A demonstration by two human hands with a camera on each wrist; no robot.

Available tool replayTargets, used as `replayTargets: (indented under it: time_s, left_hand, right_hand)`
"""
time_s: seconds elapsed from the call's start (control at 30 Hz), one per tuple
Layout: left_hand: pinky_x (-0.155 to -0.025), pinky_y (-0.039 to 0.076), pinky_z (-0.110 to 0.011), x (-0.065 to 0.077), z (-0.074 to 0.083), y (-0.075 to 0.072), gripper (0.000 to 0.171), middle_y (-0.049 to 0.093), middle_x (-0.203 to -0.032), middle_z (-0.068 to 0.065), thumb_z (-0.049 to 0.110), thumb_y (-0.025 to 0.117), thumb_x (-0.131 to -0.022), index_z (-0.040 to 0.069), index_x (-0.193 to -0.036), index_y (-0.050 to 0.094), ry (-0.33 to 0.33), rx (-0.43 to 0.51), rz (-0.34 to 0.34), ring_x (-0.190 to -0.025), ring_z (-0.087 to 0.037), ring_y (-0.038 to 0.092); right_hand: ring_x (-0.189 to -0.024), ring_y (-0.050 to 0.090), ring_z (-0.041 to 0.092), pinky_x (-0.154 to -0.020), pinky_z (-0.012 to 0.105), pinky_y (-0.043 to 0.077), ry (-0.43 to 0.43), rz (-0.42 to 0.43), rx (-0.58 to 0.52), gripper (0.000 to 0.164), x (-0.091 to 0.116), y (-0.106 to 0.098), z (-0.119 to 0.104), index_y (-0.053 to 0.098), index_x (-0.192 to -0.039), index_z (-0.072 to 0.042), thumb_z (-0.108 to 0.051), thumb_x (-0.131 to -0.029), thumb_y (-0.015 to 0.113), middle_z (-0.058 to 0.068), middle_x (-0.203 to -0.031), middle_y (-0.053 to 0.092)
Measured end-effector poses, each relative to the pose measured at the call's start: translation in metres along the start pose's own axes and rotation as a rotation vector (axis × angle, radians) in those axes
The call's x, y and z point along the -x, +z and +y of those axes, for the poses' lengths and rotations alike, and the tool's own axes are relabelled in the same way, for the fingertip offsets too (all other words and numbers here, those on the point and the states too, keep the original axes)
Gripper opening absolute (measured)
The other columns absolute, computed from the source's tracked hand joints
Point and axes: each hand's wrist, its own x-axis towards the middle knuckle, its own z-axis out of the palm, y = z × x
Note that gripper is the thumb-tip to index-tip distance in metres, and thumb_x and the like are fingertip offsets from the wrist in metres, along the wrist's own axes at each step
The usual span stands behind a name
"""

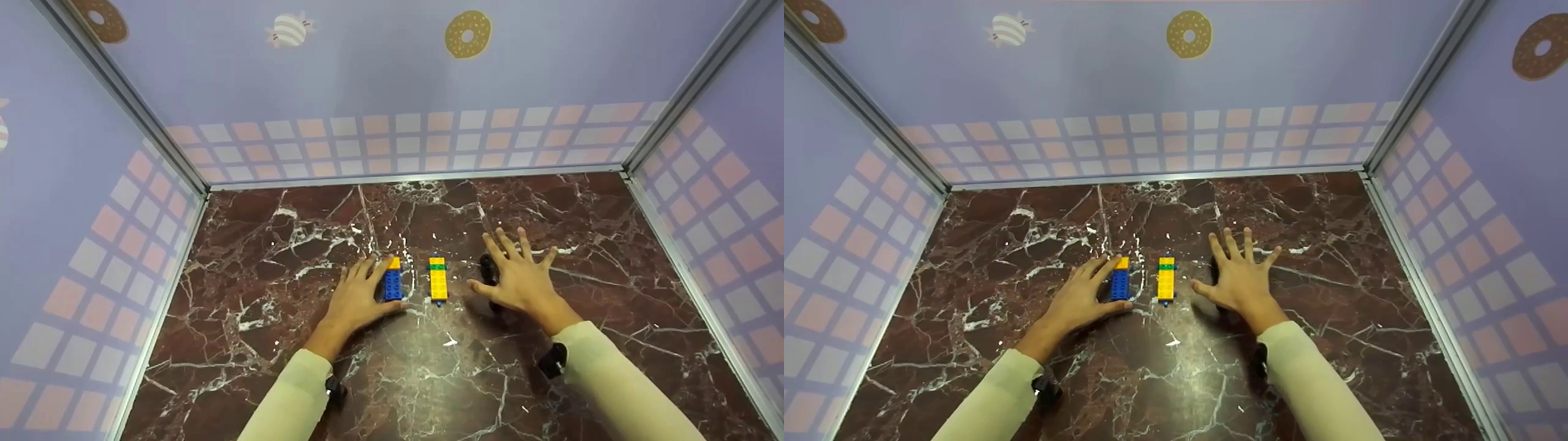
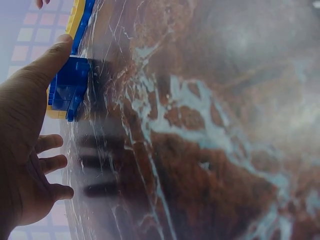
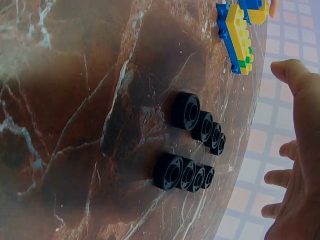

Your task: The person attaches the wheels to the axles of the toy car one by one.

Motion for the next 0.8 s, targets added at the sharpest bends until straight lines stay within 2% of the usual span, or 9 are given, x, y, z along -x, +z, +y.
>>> replayTargets:
  time_s: [0.3,0.6,0.8]
  left_hand:
    - [-0.137,0.025,-0.072,-0.0016,0.0004,0.002,0.109,0.039,-0.177,-0.019,0.078,0.077,-0.088,0.028,-0.175,0.034,0.011,0.014,0.003,-0.167,-0.045,0.031]
    - [-0.135,0.03,-0.069,-0.0056,0.0013,0.0063,0.11,0.034,-0.18,-0.016,0.079,0.077,-0.088,0.032,-0.176,0.031,0.018,0.038,-0.012,-0.168,-0.045,0.028]
    - [-0.138,0.022,-0.069,-0.0073,0.0001,0.0075,0.109,0.036,-0.179,-0.018,0.079,0.076,-0.088,0.03,-0.175,0.032,0.039,0.019,-0.002,-0.167,-0.045,0.03]
  right_hand:
    - [-0.172,0.004,0.05,-0.117,0.097,-0.009,-0.014,0.01,0.018,0.108,-0.0002,0.0036,-0.0016,0.023,-0.178,-0.022,-0.076,-0.095,0.067,0.01,-0.186,0.017]
    - [-0.173,0.004,0.046,-0.127,0.09,-0.007,-0.036,0.01,-0.048,0.108,-0.0012,0.0066,-0.0049,0.021,-0.178,-0.021,-0.071,-0.096,0.07,0.014,-0.185,0.021]
    - [-0.171,0.012,0.049,-0.13,0.088,0.002,-0.062,0.023,-0.043,0.106,-0.0028,0.0081,-0.0057,0.026,-0.177,-0.017,-0.068,-0.096,0.071,0.016,-0.183,0.026]
